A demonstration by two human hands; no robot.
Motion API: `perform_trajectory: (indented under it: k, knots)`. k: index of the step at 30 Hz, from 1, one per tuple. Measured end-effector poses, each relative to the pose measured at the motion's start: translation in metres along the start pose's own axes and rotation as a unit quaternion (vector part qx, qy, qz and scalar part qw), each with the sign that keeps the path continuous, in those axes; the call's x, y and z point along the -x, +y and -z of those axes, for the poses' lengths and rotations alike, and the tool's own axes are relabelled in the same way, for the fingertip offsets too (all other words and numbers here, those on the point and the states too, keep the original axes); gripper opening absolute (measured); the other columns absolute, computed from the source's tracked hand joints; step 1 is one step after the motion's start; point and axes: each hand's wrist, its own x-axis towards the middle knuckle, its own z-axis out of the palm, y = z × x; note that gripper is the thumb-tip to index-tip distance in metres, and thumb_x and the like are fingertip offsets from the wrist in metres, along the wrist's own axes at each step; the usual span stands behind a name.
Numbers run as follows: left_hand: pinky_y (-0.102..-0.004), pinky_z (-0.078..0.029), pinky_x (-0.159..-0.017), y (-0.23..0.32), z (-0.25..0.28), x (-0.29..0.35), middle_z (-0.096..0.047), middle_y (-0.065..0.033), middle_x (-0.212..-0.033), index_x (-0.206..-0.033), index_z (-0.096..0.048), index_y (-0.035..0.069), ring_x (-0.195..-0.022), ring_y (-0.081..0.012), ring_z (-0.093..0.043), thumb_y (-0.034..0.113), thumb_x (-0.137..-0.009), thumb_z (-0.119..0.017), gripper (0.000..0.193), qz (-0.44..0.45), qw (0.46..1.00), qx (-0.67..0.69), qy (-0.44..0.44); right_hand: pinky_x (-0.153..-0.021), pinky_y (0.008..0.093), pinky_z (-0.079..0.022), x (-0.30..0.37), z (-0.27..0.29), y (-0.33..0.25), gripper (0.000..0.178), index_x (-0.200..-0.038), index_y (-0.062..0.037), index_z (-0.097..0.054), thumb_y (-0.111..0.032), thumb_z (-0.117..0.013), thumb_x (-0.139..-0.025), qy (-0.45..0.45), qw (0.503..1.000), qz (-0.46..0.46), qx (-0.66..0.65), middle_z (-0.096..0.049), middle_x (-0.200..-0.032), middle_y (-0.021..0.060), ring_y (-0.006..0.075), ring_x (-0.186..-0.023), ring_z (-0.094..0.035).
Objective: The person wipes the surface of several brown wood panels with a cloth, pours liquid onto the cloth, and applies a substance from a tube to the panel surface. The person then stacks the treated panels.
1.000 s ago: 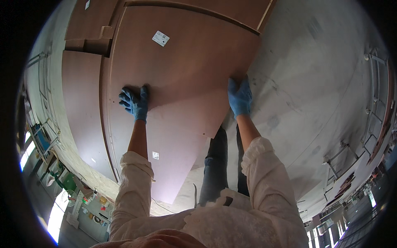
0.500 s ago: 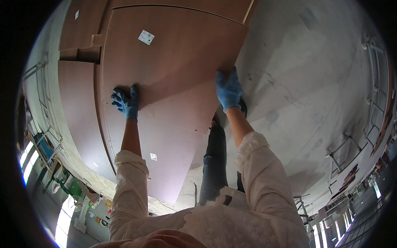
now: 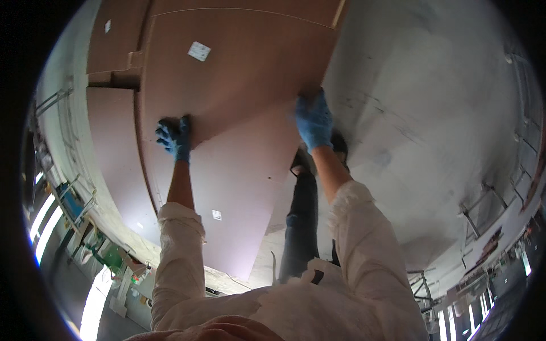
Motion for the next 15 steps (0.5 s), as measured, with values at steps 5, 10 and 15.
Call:
perform_trajectory:
  k: [5, 10, 15]
  knots:
    - [-0.0671, -0.010, -0.121, -0.001, 0.004, 0.010, -0.002, -0.0240, -0.171, -0.166, -0.009, 0.016, -0.155, -0.0532, 0.000, 0.091, -0.076, -0.052, 0.124, -0.010, 1.000, 0.006, 0.008, -0.096, 0.0522, -0.051, 0.006, -0.001, 0.009, 0.059, -0.144, -0.0062, -0.048, -0.041, -0.059, -0.098, 0.009, 1.000, -0.014, -0.025, -0.063, -0.131, 0.0260, 0.0471, -0.119, -0.061]
    - [-0.0666, -0.009, -0.121, 0.001, 0.003, 0.017, -0.001, -0.0237, -0.171, -0.167, -0.009, 0.017, -0.155, -0.0522, 0.001, 0.090, -0.079, -0.050, 0.121, 0.001, 1.000, -0.018, -0.003, -0.096, 0.0526, -0.051, 0.008, 0.004, 0.012, 0.058, -0.142, -0.0046, -0.047, -0.041, -0.058, -0.099, 0.000, 0.997, 0.031, -0.069, -0.064, -0.131, 0.0255, 0.0470, -0.118, -0.061]
    - [-0.0660, -0.010, -0.122, 0.001, 0.003, 0.022, -0.003, -0.0233, -0.171, -0.167, -0.010, 0.018, -0.156, -0.0498, -0.002, 0.090, -0.081, -0.047, 0.118, -0.010, 1.000, -0.006, 0.013, -0.098, 0.0528, -0.051, 0.012, 0.008, 0.014, 0.057, -0.140, -0.0027, -0.047, -0.040, -0.058, -0.099, -0.010, 0.999, 0.003, -0.052, -0.062, -0.131, 0.0283, 0.0474, -0.118, -0.061]
